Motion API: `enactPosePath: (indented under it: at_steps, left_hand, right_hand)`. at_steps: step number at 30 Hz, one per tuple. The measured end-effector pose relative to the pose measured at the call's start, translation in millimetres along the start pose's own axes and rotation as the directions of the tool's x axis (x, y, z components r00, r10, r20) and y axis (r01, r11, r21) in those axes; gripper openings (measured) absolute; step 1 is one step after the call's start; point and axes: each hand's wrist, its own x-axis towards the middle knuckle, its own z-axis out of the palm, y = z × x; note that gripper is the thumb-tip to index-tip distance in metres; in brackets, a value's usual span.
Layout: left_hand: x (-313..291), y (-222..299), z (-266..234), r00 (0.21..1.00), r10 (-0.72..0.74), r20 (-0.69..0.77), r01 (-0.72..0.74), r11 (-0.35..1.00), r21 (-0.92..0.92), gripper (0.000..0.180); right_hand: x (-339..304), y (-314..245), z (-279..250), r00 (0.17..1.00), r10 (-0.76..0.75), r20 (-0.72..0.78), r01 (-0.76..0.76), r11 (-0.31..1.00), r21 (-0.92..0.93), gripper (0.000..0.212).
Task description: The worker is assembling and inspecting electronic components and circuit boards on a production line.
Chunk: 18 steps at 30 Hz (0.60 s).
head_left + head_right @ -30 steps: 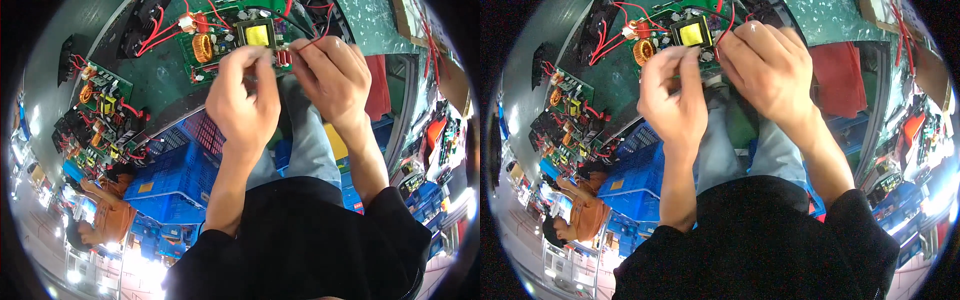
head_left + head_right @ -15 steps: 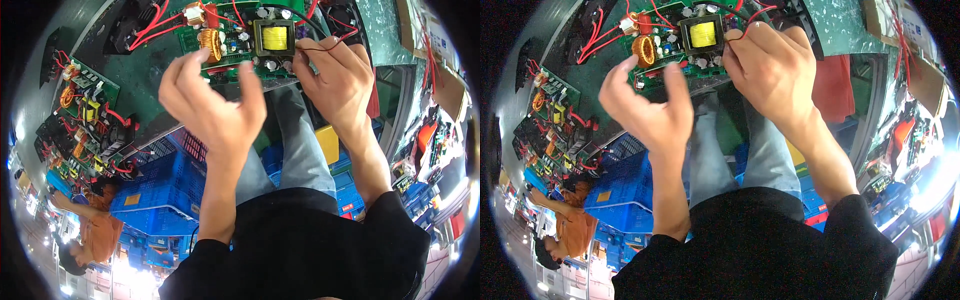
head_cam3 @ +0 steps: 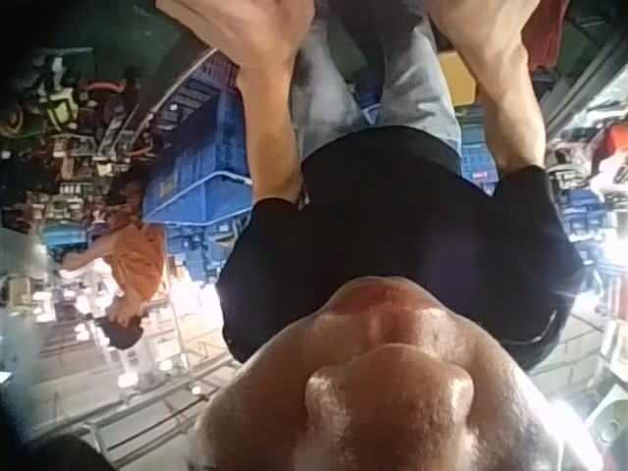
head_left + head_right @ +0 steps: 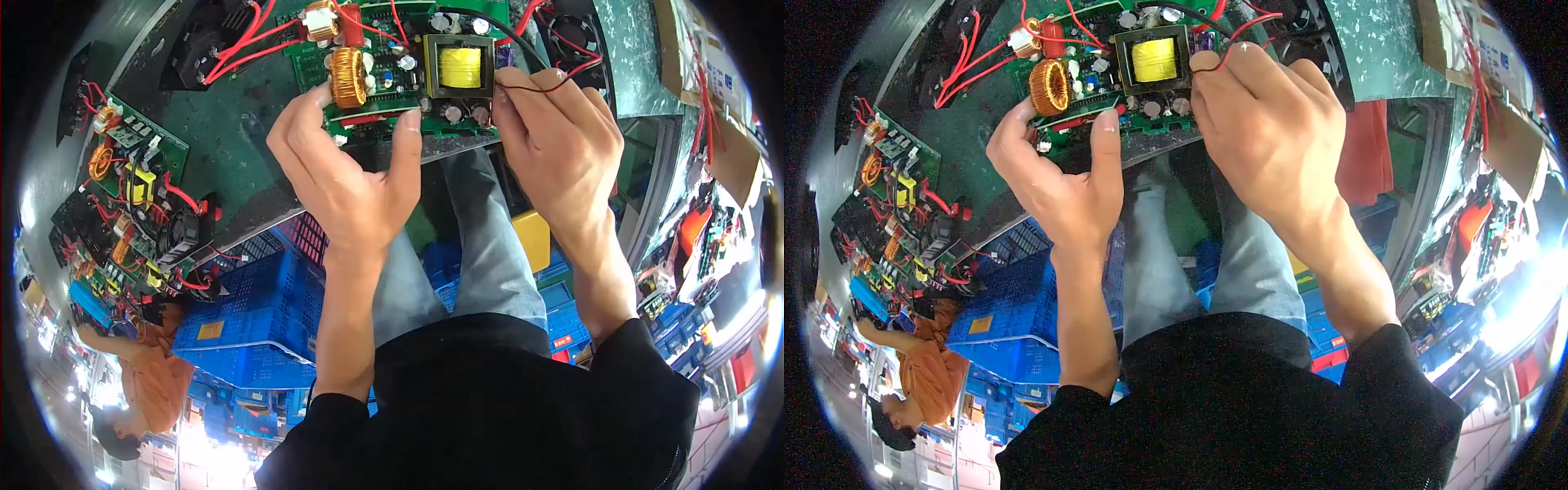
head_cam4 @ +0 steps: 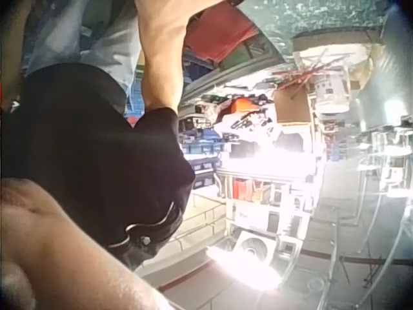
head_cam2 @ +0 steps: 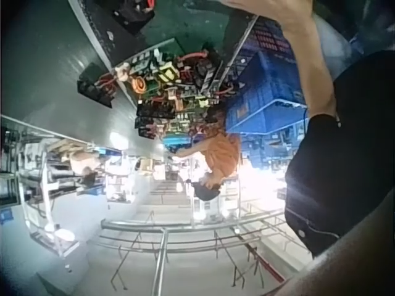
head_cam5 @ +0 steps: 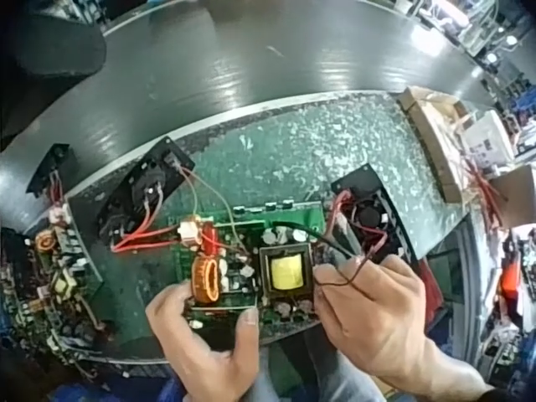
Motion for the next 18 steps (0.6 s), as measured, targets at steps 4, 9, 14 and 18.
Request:
enactPosePath:
  at_steps: [4,9,14,18]
  left_hand:
    - [-3,-9,-3,0.999,0.01,0.037,-0.011,1.0,0.005,0.055]
    - [-4,-22,-4,0.999,0.046,0.018,-0.045,0.997,-0.066,0.046]
    - [-4,-24,-1,0.998,0.057,0.01,-0.056,0.996,-0.075,0.044]
    - [-4,-23,-1,0.998,0.058,0.029,-0.055,0.995,-0.079,0.045]
  right_hand:
    - [-2,-1,-2,0.995,0.069,0.068,-0.073,0.996,0.048,0.018]
    - [-1,1,-1,0.992,0.11,0.059,-0.116,0.988,0.101,0.019]
    - [0,4,1,0.992,0.089,0.093,-0.095,0.993,0.065,0.021]
    - [1,18,7,0.991,-0.132,-0.015,0.132,0.99,0.041,0.021]
